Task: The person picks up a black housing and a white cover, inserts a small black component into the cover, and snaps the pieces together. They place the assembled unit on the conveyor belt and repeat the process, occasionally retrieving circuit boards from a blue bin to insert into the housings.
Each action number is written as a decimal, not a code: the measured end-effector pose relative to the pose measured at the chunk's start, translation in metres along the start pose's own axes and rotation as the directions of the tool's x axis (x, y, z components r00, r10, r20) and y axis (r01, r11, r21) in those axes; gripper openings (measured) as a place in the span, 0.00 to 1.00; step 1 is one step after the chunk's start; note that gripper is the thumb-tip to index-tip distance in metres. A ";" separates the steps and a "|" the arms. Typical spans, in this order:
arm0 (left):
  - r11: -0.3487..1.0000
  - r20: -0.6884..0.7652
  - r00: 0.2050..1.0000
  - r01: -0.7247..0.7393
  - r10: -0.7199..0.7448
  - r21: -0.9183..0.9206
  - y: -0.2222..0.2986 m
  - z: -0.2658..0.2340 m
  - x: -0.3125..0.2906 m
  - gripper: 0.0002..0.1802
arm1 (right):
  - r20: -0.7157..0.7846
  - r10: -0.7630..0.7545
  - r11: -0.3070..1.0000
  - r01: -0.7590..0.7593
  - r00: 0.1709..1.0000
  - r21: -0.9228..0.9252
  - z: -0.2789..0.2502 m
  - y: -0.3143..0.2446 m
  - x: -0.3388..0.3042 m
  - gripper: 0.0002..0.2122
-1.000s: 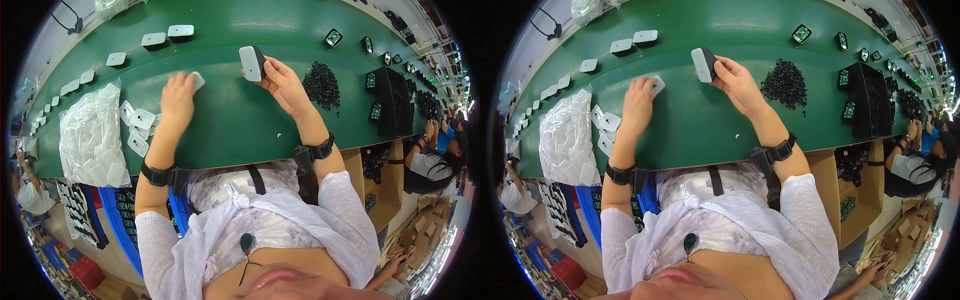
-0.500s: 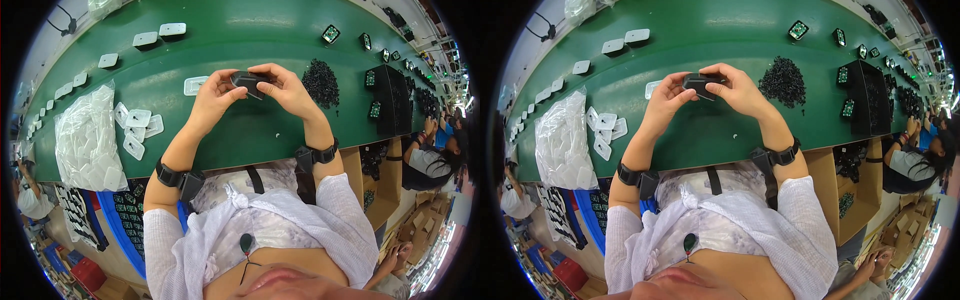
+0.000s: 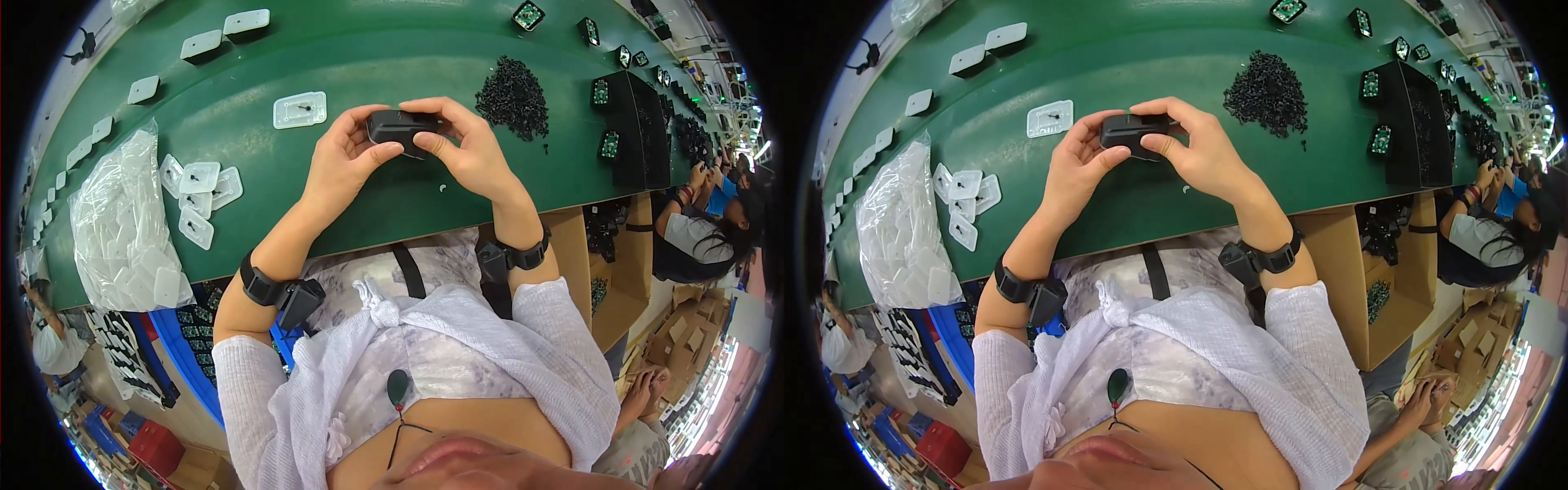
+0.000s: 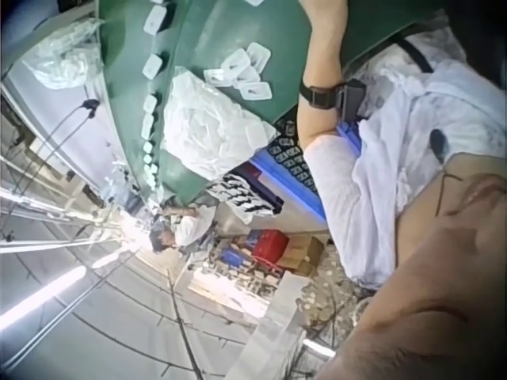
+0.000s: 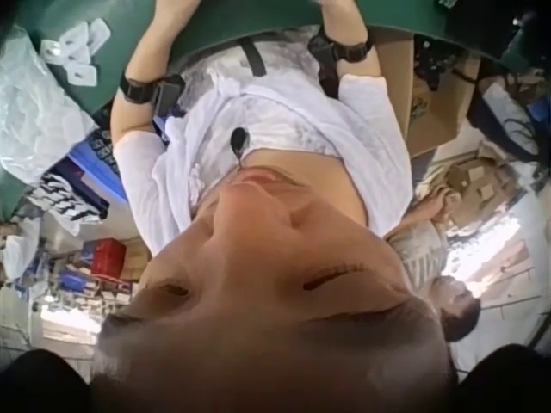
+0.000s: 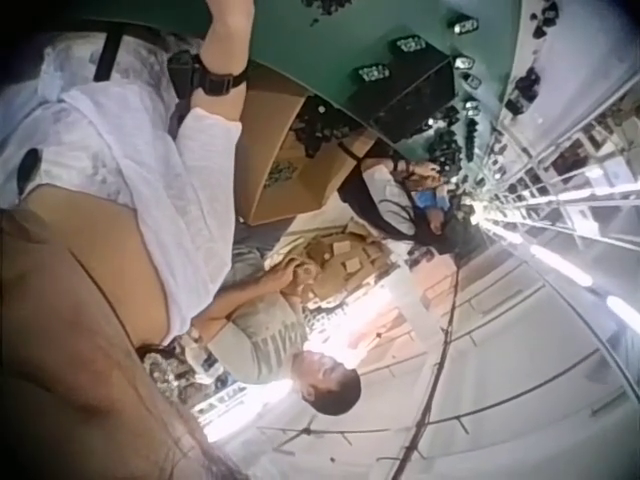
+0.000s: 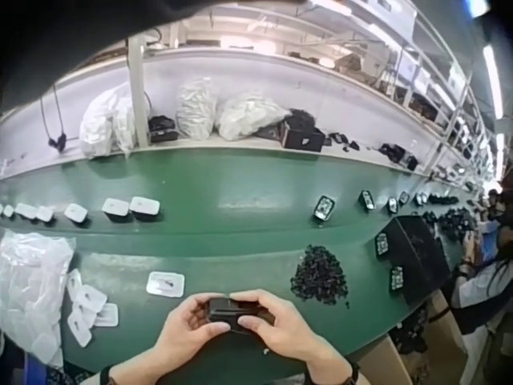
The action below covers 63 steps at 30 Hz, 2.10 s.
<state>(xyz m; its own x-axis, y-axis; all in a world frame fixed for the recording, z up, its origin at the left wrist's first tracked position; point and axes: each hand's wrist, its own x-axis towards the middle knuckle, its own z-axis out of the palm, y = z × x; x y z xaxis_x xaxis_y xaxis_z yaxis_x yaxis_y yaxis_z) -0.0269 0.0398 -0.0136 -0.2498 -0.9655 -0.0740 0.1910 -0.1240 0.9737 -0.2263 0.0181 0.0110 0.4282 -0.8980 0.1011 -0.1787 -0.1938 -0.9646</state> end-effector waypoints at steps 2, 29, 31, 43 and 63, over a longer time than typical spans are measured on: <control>0.999 0.000 0.999 -0.042 0.042 -0.013 -0.002 0.002 -0.001 0.29 | -0.021 0.062 0.992 -0.060 0.998 0.109 0.001 0.002 -0.003 0.16; 0.121 0.100 0.906 -0.163 0.412 0.979 0.014 -0.091 -0.001 0.33 | -0.153 -0.093 0.994 0.084 0.984 -0.063 -0.002 -0.010 0.036 0.18; 0.155 0.108 0.901 -0.188 0.420 0.970 0.011 -0.093 0.008 0.33 | -0.111 -0.115 0.983 0.097 0.987 -0.155 0.006 -0.016 0.049 0.18; 0.749 -0.117 0.910 -0.249 0.398 0.614 0.012 -0.104 0.011 0.25 | 0.231 -0.294 0.702 0.374 0.927 -0.606 0.054 -0.014 0.094 0.17; 0.352 0.072 0.898 -0.242 0.434 0.904 0.012 -0.097 -0.006 0.31 | 0.220 -0.354 0.559 0.394 0.909 -0.730 0.070 0.002 0.083 0.17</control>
<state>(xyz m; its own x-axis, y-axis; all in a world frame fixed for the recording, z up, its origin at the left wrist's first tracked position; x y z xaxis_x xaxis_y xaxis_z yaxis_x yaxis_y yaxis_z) 0.0692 0.0216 -0.0227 -0.2094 -0.9044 0.3718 -0.7306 0.3974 0.5552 -0.1289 -0.0288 0.0003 0.6474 -0.6608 0.3797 -0.5776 -0.7505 -0.3212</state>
